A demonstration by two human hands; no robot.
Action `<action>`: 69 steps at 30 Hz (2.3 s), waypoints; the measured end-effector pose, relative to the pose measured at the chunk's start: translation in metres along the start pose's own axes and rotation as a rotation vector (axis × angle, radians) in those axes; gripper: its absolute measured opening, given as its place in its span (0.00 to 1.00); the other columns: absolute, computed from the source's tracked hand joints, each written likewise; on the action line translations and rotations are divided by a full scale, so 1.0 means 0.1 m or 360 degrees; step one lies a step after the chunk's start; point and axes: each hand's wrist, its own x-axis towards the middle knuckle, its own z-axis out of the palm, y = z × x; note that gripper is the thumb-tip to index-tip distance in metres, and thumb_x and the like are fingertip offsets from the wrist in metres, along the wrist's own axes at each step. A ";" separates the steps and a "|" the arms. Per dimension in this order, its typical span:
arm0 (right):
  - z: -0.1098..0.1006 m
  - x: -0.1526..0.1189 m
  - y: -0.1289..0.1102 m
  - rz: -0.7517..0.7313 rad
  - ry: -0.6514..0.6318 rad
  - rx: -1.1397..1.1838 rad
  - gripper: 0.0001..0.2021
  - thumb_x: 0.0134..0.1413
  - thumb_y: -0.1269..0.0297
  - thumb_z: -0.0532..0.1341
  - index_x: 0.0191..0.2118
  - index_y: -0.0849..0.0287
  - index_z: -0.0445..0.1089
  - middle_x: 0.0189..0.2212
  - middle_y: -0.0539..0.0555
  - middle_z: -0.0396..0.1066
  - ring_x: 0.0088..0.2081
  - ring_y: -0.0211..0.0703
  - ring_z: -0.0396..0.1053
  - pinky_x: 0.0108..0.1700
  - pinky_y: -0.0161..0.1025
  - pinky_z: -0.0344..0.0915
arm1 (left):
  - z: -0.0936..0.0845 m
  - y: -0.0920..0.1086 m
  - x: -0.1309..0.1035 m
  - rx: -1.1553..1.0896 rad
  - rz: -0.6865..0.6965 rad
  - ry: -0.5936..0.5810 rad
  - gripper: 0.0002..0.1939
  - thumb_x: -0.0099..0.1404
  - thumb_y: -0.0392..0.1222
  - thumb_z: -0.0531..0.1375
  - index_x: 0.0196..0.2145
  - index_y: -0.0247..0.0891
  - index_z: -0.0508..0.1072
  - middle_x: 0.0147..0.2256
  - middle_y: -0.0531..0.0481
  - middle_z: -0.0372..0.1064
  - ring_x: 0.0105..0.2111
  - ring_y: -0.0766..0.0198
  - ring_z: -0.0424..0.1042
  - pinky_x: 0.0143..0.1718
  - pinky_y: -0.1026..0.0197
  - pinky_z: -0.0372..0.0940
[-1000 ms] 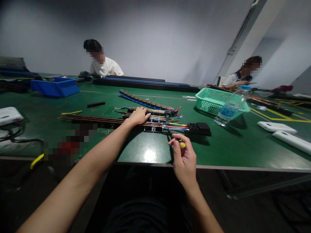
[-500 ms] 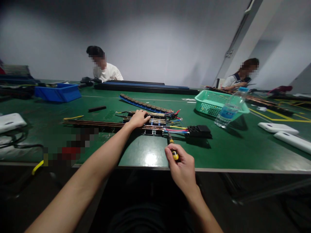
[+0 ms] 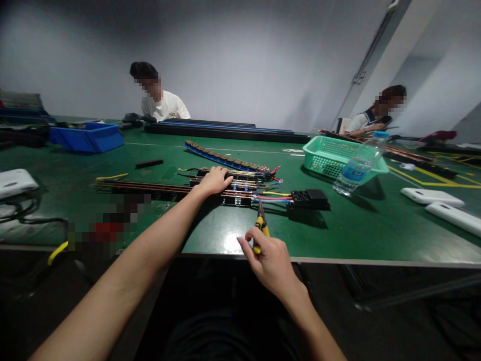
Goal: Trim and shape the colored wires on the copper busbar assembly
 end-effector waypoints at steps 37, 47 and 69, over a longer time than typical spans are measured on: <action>-0.19 0.14 0.01 0.0300 -0.0239 0.0203 0.15 0.66 0.49 0.58 0.35 0.54 0.69 0.23 0.48 0.68 0.24 0.39 0.65 0.28 0.35 0.59 | -0.01 0.03 -0.03 -0.0030 0.0004 -0.0010 0.25 0.77 0.52 0.48 0.60 0.33 0.70 0.62 0.32 0.64 0.63 0.42 0.61 0.60 0.45 0.62; -0.21 0.13 0.11 0.1033 0.0569 0.1951 0.26 0.55 0.32 0.62 0.38 0.51 0.63 0.13 0.35 0.49 0.11 0.28 0.35 0.13 0.28 0.44 | -0.01 0.02 -0.02 0.0031 -0.0012 -0.0010 0.24 0.78 0.52 0.48 0.59 0.35 0.70 0.61 0.34 0.66 0.62 0.45 0.63 0.59 0.47 0.64; 0.13 -0.13 -0.27 0.0661 0.0481 0.1182 0.24 0.66 0.44 0.59 0.56 0.58 0.70 0.24 0.49 0.68 0.17 0.31 0.53 0.20 0.32 0.51 | 0.01 0.01 0.01 0.0001 -0.0026 -0.0012 0.24 0.77 0.52 0.49 0.60 0.36 0.70 0.62 0.35 0.66 0.63 0.44 0.61 0.60 0.47 0.63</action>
